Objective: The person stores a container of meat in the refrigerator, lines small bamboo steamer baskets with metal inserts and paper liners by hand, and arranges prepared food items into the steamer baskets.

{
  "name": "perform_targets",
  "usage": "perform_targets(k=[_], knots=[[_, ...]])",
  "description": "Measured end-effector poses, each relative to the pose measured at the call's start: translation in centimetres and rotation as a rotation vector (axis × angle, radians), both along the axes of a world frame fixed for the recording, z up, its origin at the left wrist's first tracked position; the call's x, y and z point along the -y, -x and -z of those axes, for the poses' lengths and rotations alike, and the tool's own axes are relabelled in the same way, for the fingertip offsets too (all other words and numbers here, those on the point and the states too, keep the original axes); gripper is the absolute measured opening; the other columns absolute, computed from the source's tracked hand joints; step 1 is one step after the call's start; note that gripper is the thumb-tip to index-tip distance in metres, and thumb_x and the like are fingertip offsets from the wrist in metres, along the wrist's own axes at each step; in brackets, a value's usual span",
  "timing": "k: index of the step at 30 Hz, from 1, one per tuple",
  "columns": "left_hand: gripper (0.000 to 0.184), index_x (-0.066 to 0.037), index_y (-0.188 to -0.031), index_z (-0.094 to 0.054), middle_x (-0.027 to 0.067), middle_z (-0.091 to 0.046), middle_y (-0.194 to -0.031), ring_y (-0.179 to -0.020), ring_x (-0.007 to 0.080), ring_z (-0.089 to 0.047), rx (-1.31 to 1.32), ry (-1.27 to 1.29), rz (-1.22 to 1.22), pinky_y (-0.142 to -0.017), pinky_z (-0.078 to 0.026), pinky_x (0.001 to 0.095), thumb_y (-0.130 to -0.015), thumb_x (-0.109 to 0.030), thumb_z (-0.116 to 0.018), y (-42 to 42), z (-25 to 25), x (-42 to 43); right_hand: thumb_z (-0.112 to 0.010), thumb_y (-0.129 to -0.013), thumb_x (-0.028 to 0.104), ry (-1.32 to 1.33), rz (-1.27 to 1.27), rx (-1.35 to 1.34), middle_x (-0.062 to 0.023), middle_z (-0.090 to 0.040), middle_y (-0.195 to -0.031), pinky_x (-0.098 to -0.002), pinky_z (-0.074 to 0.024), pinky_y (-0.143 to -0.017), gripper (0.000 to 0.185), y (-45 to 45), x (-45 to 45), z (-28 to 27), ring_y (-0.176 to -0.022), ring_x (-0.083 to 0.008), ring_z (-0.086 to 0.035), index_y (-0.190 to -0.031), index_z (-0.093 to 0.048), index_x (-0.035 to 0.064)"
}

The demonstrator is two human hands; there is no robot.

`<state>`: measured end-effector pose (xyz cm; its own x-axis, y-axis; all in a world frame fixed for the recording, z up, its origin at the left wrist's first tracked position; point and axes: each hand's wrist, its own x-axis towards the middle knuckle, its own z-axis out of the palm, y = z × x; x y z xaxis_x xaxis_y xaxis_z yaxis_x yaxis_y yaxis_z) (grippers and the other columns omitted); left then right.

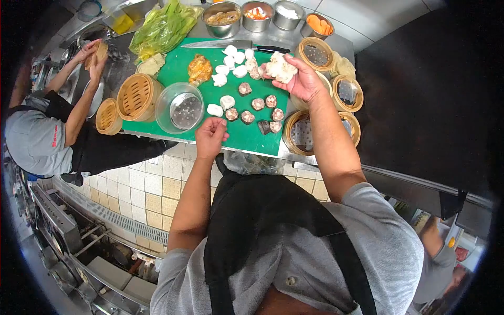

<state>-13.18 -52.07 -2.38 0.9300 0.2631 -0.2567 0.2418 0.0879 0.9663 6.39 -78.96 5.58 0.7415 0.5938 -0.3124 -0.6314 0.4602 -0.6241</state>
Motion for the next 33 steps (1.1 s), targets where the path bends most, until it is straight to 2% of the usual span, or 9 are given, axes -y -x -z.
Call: perform_targets(k=[6, 10, 13, 16, 18, 20, 21, 25, 33], knots=[[0.023, -0.001, -0.113, -0.063, 0.0081, -0.069, -0.097, -0.078, 0.0139, -0.068, 0.032, 0.164, 0.014, -0.066, -0.056, 0.0274, -0.099, -0.019, -0.065, -0.8, -3.0, 1.0, -0.072, -0.091, 0.012, 0.430, -0.152, 0.273, -0.0095, -0.069, -0.116, -0.0351, -0.0566, -0.090, 0.040, 3.9, -2.1, -3.5, -0.107, -0.0213, -0.068, -0.128, -0.057, 0.0046], [0.040, -0.005, -0.131, -0.054, 0.0118, -0.065, -0.115, -0.101, 0.0175, -0.065, 0.067, 0.360, 0.024, -0.083, -0.056, 0.0348, -0.106, -0.036, -0.052, -2.4, -8.5, 4.6, -0.077, -0.087, 0.013, 0.546, -0.359, 0.506, -0.0079, -0.066, -0.123, -0.0305, -0.0519, -0.096, 0.049, 7.6, -4.3, -3.8, -0.109, -0.0153, -0.064, -0.132, -0.059, 0.0044], [0.048, -0.004, -0.133, -0.053, 0.0129, -0.064, -0.117, -0.104, 0.0178, -0.064, 0.038, 0.487, 0.040, -0.083, -0.054, 0.0328, -0.106, -0.043, -0.048, -2.7, -8.8, 6.2, -0.079, -0.084, 0.016, 0.833, -0.075, 0.816, -0.0086, -0.064, -0.128, -0.0322, -0.0515, -0.095, 0.051, 10.8, -6.3, -2.5, -0.112, -0.0163, -0.062, -0.130, -0.059, 0.0036], [0.046, -0.002, -0.126, -0.055, 0.0108, -0.065, -0.112, -0.097, 0.0159, -0.064, 0.036, 0.584, -0.051, -0.077, -0.052, 0.0293, -0.106, -0.043, -0.049, -2.4, -8.1, 7.6, -0.079, -0.084, 0.015, 1.118, -0.038, 0.977, -0.0087, -0.065, -0.124, -0.0333, -0.0518, -0.091, 0.050, 13.9, -6.5, -4.9, -0.108, -0.0160, -0.062, -0.129, -0.059, 0.0042], [0.038, -0.003, -0.117, -0.057, 0.0083, -0.065, -0.107, -0.093, 0.0130, -0.063, 0.054, 0.550, -0.130, -0.074, -0.051, 0.0289, -0.105, -0.039, -0.053, -2.2, -7.9, 8.2, -0.077, -0.085, 0.012, 1.083, 0.040, 1.037, -0.0087, -0.066, -0.120, -0.0319, -0.0525, -0.086, 0.045, 14.8, -6.3, -3.9, -0.102, -0.0145, -0.063, -0.126, -0.060, 0.0056], [0.033, -0.004, -0.112, -0.058, 0.0071, -0.066, -0.103, -0.090, 0.0120, -0.062, 0.047, 0.495, -0.150, -0.073, -0.050, 0.0284, -0.104, -0.036, -0.056, -2.3, -8.0, 8.5, -0.077, -0.083, 0.012, 0.781, 0.022, 0.616, -0.0100, -0.068, -0.113, -0.0333, -0.0529, -0.086, 0.045, 15.0, -5.9, -3.1, -0.104, -0.0171, -0.066, -0.124, -0.060, 0.0090], [0.028, -0.004, -0.107, -0.059, 0.0059, -0.066, -0.100, -0.087, 0.0109, -0.062, 0.045, 0.442, -0.168, -0.072, -0.050, 0.0279, -0.103, -0.032, -0.059, -2.5, -8.1, 8.6, -0.074, -0.086, 0.007, 0.702, 0.028, 0.581, -0.0057, -0.069, -0.110, -0.0274, -0.0536, -0.081, 0.041, 14.8, -5.6, -2.3, -0.098, -0.0114, -0.065, -0.124, -0.059, 0.0067], [0.023, -0.004, -0.097, -0.061, 0.0042, -0.065, -0.088, -0.078, 0.0108, -0.061, 0.049, 0.420, -0.195, -0.070, -0.049, 0.0274, -0.101, -0.026, -0.063, -3.0, -7.0, 9.0, -0.068, -0.089, -0.004, 0.311, 0.075, 0.345, -0.0050, -0.068, -0.111, -0.0295, -0.0550, -0.087, 0.041, 14.3, -4.5, -1.7, -0.099, -0.0124, -0.066, -0.128, -0.057, 0.0039], [0.021, -0.005, -0.099, -0.061, 0.0040, -0.065, -0.090, -0.076, 0.0114, -0.062, 0.043, 0.551, -0.178, -0.061, -0.051, 0.0291, -0.099, -0.026, -0.064, -3.0, -7.7, 8.8, -0.064, -0.089, -0.003, -0.033, 0.134, 0.016, -0.0126, -0.067, -0.115, -0.0390, -0.0603, -0.084, 0.042, 13.7, -2.5, -1.0, -0.100, -0.0235, -0.069, -0.130, -0.054, 0.0023]])
